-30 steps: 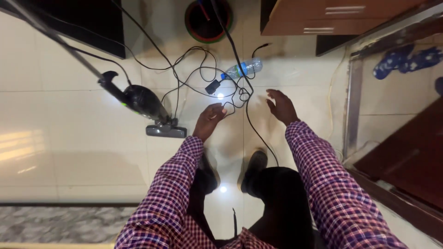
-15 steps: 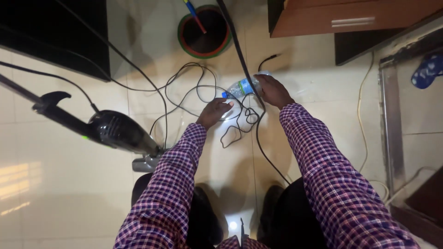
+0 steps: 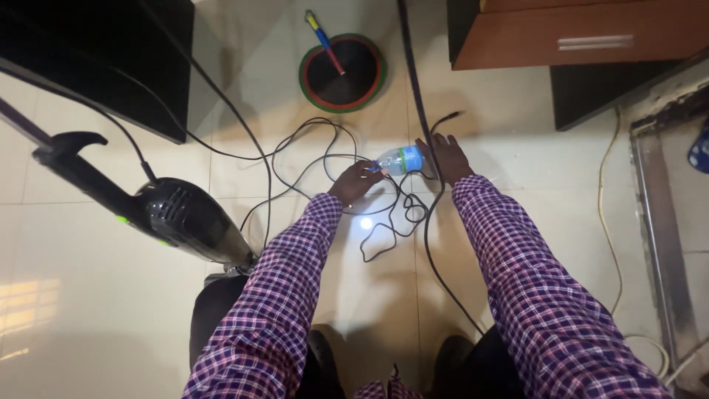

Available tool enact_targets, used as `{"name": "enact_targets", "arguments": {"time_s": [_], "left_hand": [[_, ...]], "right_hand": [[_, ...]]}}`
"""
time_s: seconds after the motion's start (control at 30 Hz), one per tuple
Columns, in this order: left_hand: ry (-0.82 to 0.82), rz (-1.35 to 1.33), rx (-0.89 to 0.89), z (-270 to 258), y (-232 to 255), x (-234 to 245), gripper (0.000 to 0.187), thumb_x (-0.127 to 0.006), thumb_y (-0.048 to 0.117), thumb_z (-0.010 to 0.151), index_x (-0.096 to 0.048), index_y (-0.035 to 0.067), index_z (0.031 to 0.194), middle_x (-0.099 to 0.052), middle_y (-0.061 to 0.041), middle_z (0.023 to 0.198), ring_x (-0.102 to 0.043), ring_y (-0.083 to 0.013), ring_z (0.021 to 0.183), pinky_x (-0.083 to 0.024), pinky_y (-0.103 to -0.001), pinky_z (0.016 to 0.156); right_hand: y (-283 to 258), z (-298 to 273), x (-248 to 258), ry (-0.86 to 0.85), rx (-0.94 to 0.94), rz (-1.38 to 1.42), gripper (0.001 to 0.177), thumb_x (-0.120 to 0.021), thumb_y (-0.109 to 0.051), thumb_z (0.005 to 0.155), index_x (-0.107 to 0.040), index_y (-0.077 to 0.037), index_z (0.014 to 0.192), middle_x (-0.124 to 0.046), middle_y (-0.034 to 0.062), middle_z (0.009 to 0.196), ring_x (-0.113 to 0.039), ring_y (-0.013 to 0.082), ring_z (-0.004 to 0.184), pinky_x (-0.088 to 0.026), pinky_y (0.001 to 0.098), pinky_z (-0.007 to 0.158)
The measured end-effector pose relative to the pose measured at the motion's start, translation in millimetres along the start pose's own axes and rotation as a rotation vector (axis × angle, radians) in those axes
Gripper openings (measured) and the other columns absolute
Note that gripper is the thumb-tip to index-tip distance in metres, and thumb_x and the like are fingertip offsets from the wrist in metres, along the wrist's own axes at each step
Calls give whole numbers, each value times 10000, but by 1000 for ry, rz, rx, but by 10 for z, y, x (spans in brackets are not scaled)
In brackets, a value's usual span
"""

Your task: The recorder manipulates a vacuum cleaner, adjusts a power strip, moves a chair with clothes on it, and handles a water bottle in a bedroom.

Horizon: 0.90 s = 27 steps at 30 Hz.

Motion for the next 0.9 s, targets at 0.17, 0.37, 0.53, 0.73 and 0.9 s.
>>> {"name": "enact_targets", "arguments": {"time_s": [0.17, 0.37, 0.53, 0.73, 0.9], "left_hand": [[-18, -22, 50, 145, -234, -61, 918, -689, 628, 820, -457, 14, 1460, -684, -168, 1292, -668, -281, 1183, -545, -379, 960], [-40, 129, -10, 249, -346, -98, 1000, -612, 733, 821, -448, -23, 1454, -686, -187, 1332, -613, -303, 1285, -445, -356, 1095], [-48, 198, -40, 218, -264, -77, 969, -588, 738, 854, -486, -23, 1445, -697, -174, 1323, -615, -290, 1284, -449, -353, 1101], [-18, 116, -48, 274, -189, -108, 988, -646, 705, 819, -466, -33, 1451, -699, -197, 1314, -643, -292, 1270, -480, -351, 1079], [83, -84, -77, 11, 287, 49, 1082, -750, 655, 780, -346, -28, 1515, -499, -266, 1475, -562, -337, 1326, -480, -397, 1091]], "right_hand": [[2, -138, 2, -116, -176, 57, 323, -614, -160, 948, -600, -92, 1263, -608, 196, 1314, -612, 356, 1116, -542, 486, 822], [238, -281, -414, -265, -452, 319, 382, -643, -217, 936, -592, -17, 1258, -694, 254, 1172, -703, 439, 1043, -576, 534, 880], [217, -356, -609, -272, -432, 399, 886, -788, -314, 754, -390, -8, 1485, -632, 302, 1200, -663, 467, 1055, -565, 529, 870], [229, -240, -475, -131, -402, 628, 818, -898, -259, 683, -518, -15, 1365, -662, 255, 1233, -658, 405, 1170, -552, 461, 986], [-108, 191, 292, 18, -237, 958, 871, -922, -188, 699, -468, -11, 1422, -571, 215, 1381, -608, 337, 1253, -511, 428, 1045]]}}
Point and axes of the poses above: each hand's wrist, its own z-axis towards the middle knuckle, its own x-axis out of the back of the hand, y = z × x, the point moved 6 cm from there along z, towards the middle knuckle
